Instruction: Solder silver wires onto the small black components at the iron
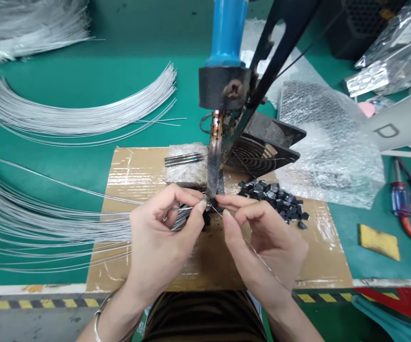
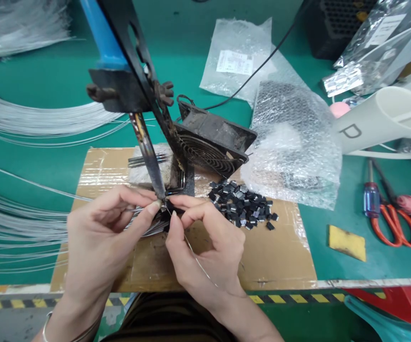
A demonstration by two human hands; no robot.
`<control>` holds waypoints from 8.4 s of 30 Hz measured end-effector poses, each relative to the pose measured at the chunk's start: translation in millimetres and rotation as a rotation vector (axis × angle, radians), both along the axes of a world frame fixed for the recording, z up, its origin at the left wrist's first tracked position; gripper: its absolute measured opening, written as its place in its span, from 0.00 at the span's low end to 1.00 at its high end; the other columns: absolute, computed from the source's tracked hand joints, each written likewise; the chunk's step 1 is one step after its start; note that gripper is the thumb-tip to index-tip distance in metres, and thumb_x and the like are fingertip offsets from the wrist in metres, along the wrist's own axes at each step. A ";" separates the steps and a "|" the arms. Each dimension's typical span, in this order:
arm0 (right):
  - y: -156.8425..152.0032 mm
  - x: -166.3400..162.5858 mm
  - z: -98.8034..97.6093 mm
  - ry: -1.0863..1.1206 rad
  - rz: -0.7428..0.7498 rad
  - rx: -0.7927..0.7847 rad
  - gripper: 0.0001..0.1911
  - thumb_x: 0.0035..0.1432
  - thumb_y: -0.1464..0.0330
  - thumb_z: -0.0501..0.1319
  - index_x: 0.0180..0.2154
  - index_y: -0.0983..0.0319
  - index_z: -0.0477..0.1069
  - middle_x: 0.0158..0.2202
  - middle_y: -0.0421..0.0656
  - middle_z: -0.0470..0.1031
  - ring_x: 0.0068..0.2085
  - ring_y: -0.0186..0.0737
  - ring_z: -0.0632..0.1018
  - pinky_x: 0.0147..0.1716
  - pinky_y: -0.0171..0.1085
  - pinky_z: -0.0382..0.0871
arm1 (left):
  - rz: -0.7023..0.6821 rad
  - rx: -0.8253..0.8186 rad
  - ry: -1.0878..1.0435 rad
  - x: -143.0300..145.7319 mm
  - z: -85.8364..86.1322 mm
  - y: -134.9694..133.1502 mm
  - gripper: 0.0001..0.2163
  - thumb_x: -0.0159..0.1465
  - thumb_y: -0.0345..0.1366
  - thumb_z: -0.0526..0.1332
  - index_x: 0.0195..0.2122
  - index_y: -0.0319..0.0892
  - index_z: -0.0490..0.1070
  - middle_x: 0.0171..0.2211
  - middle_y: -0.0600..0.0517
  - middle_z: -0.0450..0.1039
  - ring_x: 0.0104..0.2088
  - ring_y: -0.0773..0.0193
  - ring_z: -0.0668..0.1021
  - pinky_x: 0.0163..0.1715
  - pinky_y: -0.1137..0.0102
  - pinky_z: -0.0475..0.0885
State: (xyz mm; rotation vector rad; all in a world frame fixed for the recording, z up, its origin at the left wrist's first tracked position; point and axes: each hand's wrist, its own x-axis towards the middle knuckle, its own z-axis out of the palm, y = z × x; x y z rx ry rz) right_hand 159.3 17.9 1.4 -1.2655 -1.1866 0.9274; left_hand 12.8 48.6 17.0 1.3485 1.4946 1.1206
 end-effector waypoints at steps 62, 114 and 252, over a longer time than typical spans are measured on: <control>-2.3 -4.6 -5.7 -0.026 -0.048 0.049 0.11 0.61 0.80 0.68 0.36 0.57 0.76 0.46 0.43 0.86 0.48 0.45 0.86 0.52 0.44 0.80 | -0.029 -0.008 0.021 -2.2 0.0 -0.2 0.06 0.63 0.28 0.69 0.31 0.45 0.77 0.34 0.55 0.82 0.38 0.63 0.82 0.33 0.71 0.73; -0.8 -6.7 -11.0 -0.047 -0.081 0.112 0.11 0.60 0.81 0.68 0.36 0.58 0.76 0.43 0.43 0.86 0.46 0.43 0.87 0.50 0.43 0.80 | -0.032 -0.041 0.039 -1.8 -1.1 -1.1 0.06 0.64 0.29 0.68 0.31 0.45 0.76 0.33 0.55 0.81 0.36 0.65 0.81 0.35 0.72 0.75; -42.5 -19.1 -11.8 0.193 0.219 -0.271 0.08 0.61 0.65 0.71 0.32 0.61 0.80 0.26 0.40 0.78 0.21 0.32 0.73 0.19 0.30 0.68 | -0.543 -0.258 0.154 -129.2 8.8 19.3 0.10 0.66 0.43 0.69 0.29 0.45 0.80 0.24 0.54 0.72 0.24 0.68 0.69 0.24 0.73 0.62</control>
